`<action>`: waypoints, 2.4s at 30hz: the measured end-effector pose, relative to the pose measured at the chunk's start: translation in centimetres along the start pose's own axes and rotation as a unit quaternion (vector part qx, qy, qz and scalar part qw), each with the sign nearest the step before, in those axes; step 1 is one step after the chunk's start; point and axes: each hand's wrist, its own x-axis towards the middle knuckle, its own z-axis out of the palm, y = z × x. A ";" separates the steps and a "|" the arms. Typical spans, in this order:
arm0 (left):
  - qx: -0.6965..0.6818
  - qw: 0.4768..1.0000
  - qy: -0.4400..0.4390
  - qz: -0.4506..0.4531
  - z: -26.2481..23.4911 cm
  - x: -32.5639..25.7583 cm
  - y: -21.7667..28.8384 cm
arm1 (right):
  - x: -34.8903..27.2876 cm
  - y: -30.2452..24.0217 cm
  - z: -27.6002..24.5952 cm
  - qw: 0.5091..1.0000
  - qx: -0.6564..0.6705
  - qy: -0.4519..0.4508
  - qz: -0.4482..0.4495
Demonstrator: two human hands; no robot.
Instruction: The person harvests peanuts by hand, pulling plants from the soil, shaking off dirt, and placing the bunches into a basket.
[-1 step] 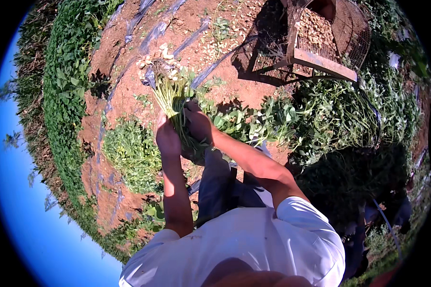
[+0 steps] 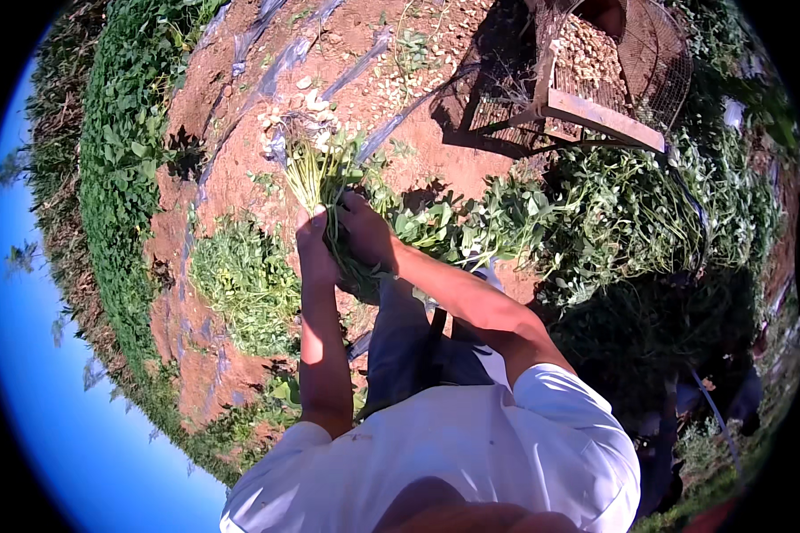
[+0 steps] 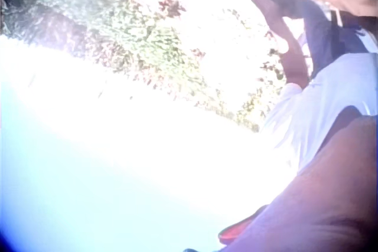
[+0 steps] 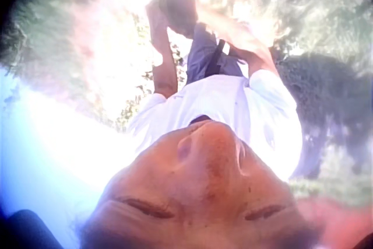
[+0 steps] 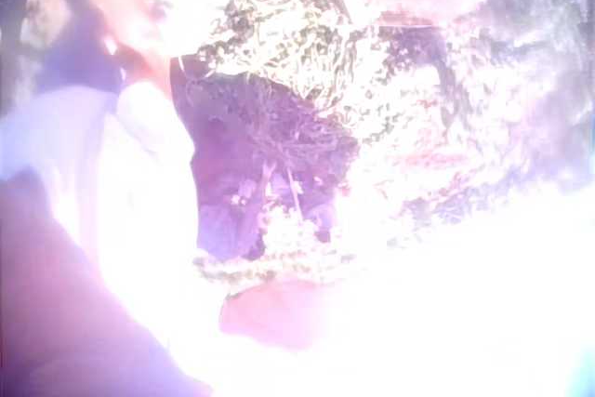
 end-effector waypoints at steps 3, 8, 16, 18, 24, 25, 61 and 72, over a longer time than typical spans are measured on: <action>0.169 0.975 0.146 0.007 -0.4 4.0 -2.3 | 0.0 1.6 0.4 0.996 0.017 -0.075 -0.049; 0.251 0.946 0.205 0.016 -6.9 12.3 -7.9 | 1.5 6.7 -12.3 0.980 -0.160 -0.063 -0.100; 0.697 0.641 0.313 0.075 -15.4 17.8 -6.5 | 0.7 27.6 -38.4 0.847 -0.404 0.221 0.267; 0.709 0.623 0.330 0.028 -16.2 19.7 -5.9 | 2.8 26.8 -38.2 0.754 -0.500 0.073 0.420; 0.646 0.652 0.330 0.221 -20.3 31.9 -13.2 | 1.3 30.3 -39.2 0.797 -0.485 0.147 0.328; 0.570 0.695 0.305 0.315 -15.3 33.0 -13.4 | 1.2 30.4 -39.1 0.806 -0.476 0.160 0.313; 0.845 0.521 -0.120 0.015 -8.2 49.6 -34.5 | 0.4 30.3 -39.6 0.823 -0.431 0.210 0.305; 0.805 0.589 0.068 0.023 -9.2 43.1 -22.8 | -0.2 30.6 -39.9 0.818 -0.442 0.209 0.304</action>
